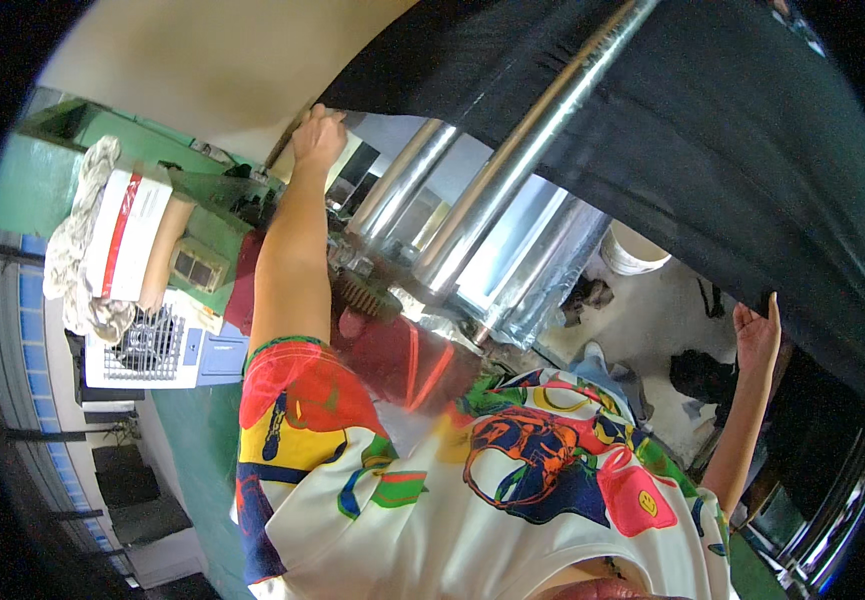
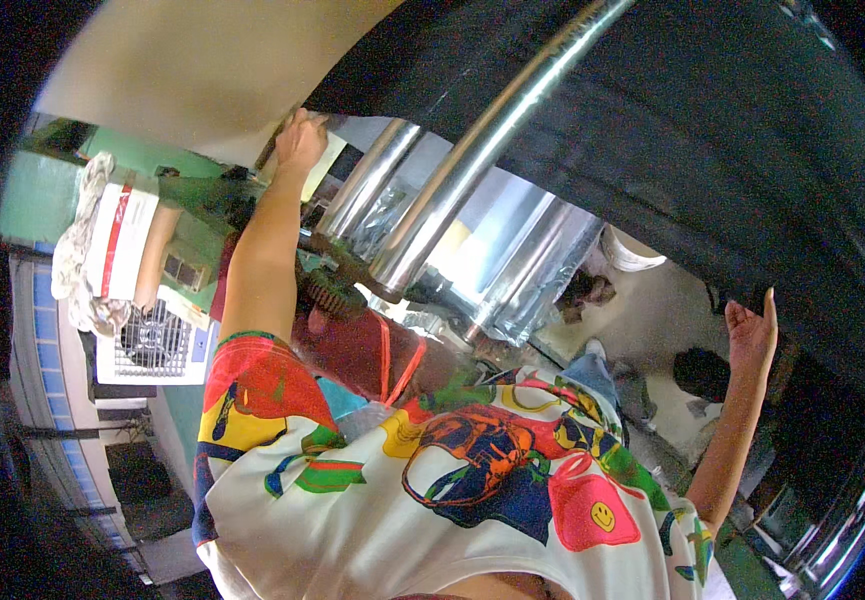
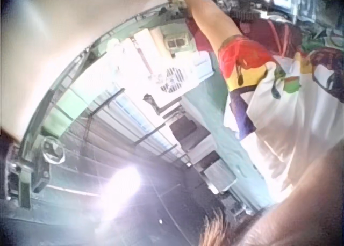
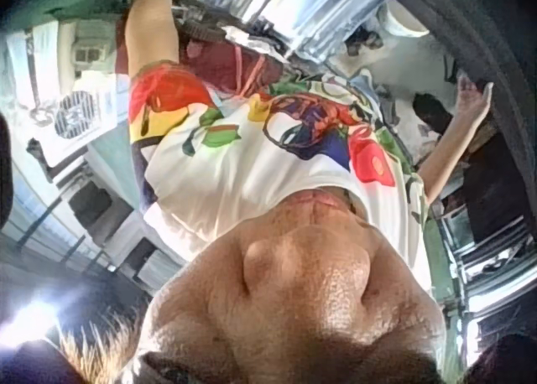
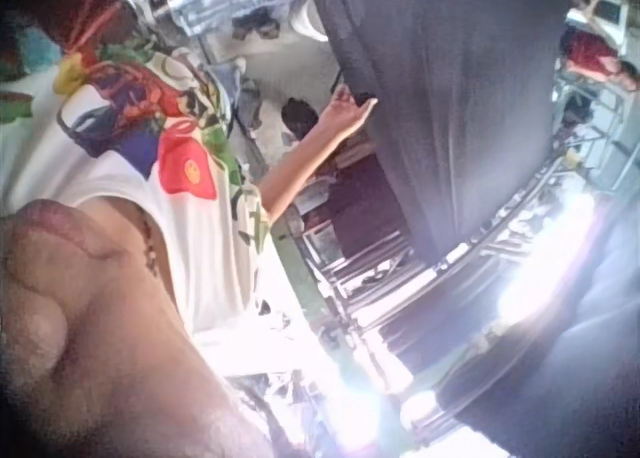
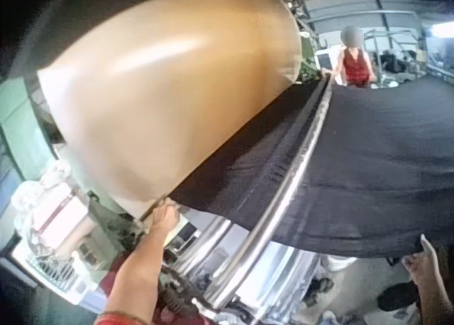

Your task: The person feeds a black fabric sheet into a roller machine, guiding it with both hands to ensure smooth passage. The person then reaches down and picks up a white bucket containing a white substance.

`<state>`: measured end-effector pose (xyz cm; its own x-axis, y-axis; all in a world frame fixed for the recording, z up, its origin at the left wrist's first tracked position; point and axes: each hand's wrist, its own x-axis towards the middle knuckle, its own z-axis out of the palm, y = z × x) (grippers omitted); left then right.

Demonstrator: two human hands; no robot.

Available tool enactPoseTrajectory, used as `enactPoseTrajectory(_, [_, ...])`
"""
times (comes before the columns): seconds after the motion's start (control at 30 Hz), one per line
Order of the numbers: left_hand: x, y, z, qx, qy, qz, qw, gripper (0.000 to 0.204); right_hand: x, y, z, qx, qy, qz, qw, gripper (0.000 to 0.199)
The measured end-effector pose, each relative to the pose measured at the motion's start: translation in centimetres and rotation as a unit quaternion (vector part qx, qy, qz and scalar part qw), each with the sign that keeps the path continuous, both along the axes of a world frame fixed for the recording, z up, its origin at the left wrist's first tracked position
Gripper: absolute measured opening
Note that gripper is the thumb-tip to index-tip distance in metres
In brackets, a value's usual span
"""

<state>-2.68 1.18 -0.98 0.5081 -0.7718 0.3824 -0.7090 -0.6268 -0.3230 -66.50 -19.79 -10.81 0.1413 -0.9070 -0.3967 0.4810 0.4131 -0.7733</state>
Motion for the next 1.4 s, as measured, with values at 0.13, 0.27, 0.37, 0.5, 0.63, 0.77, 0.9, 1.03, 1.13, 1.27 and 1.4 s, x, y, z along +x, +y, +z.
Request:
enactPoseTrajectory(0.13, [-0.3,0.6,0.1,-0.032,0.014,0.008,0.999,0.024,1.3,3.4,-0.2,-0.003,0.032,-0.012,0.999,0.036])
enactPoseTrajectory(0.27, [0.6,0.4,-0.2,-0.065,0.018,0.007,0.998,0.020,0.1,10.1,-2.9,0.002,0.045,0.005,0.999,0.033])
enactPoseTrajectory(0.37, [1.6,-0.1,-0.9,-0.092,0.028,-0.001,0.995,0.016,-1.9,15.0,-4.3,0.025,0.031,0.032,0.999,0.032])
enactPoseTrajectory(0.5, [2.1,0.1,-0.9,-0.118,0.055,-0.008,0.991,0.014,-3.0,19.9,-1.9,-0.008,0.026,0.144,0.989,0.036])
enactPoseTrajectory(0.63, [3.4,0.8,-1.7,-0.135,0.041,-0.040,0.989,0.012,-6.6,21.3,-2.7,0.085,-0.068,0.167,0.980,0.034])
enactPoseTrajectory(0.77, [4.3,0.3,-1.6,-0.123,0.026,-0.040,0.991,0.009,-6.6,18.8,-4.2,0.064,-0.140,0.143,0.978,0.030])
enactPoseTrajectory(0.9, [3.4,-0.3,-1.4,-0.155,0.006,-0.025,0.988,0.010,-5.2,17.4,-5.6,0.087,-0.132,0.114,0.981,0.027])
enactPoseTrajectory(1.03, [2.8,0.0,-0.5,-0.163,-0.019,-0.043,0.985,0.022,-4.2,17.8,-5.8,0.076,-0.131,0.152,0.977,0.025])
enactPoseTrajectory(1.13, [1.3,-0.5,0.1,-0.109,-0.058,-0.054,0.991,0.025,-3.9,17.9,-6.4,0.147,-0.144,0.092,0.974,0.026])
enactPoseTrajectory(1.27, [1.4,0.0,0.1,-0.062,-0.101,-0.098,0.988,0.018,-4.0,17.3,-6.4,0.116,-0.138,0.138,0.974,0.027])
enactPoseTrajectory(1.4, [1.9,-0.2,-0.3,-0.038,-0.142,-0.192,0.970,0.017,-4.4,16.9,-6.5,0.090,-0.128,0.157,0.975,0.027])
